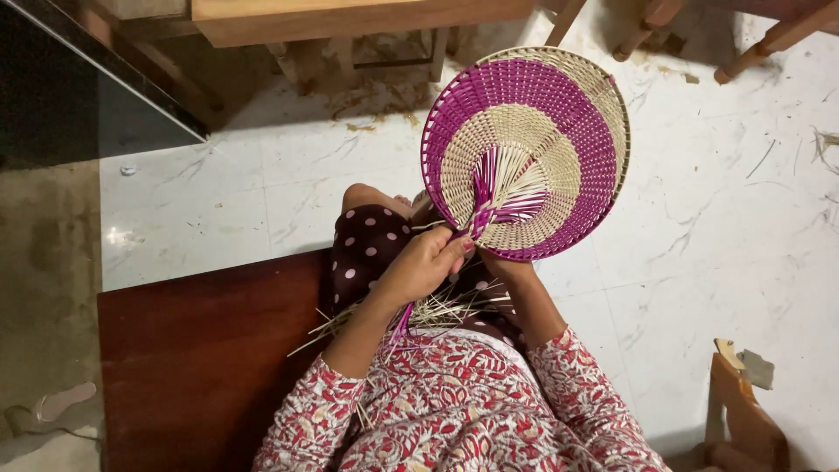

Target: Weaving a decorative hand fan using dried plant fibers, focusing on the handle and base construction.

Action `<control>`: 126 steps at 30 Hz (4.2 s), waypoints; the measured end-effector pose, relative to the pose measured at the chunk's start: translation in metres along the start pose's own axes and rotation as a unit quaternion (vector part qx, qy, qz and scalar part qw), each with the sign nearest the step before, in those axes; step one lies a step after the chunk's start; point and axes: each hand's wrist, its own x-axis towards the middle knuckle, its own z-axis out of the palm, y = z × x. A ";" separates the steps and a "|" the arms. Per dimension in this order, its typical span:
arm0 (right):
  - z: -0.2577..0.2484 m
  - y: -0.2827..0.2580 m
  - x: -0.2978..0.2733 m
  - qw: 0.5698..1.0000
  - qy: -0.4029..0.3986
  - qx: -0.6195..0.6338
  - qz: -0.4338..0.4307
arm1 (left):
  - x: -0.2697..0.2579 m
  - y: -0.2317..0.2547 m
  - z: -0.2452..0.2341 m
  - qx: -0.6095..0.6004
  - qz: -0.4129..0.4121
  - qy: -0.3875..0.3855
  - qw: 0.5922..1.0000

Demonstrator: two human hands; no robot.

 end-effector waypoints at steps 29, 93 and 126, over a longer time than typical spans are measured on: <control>-0.015 -0.083 -0.012 0.943 0.065 0.318 0.070 | 0.007 -0.051 0.011 -0.007 0.051 -0.004 0.999; 0.003 -0.116 0.077 0.745 -0.088 -0.612 -0.250 | -0.024 -0.045 -0.002 0.409 -0.005 -0.005 0.913; 0.004 -0.190 0.034 0.883 0.072 -0.173 -0.431 | -0.022 -0.044 -0.043 0.304 -0.053 0.131 0.942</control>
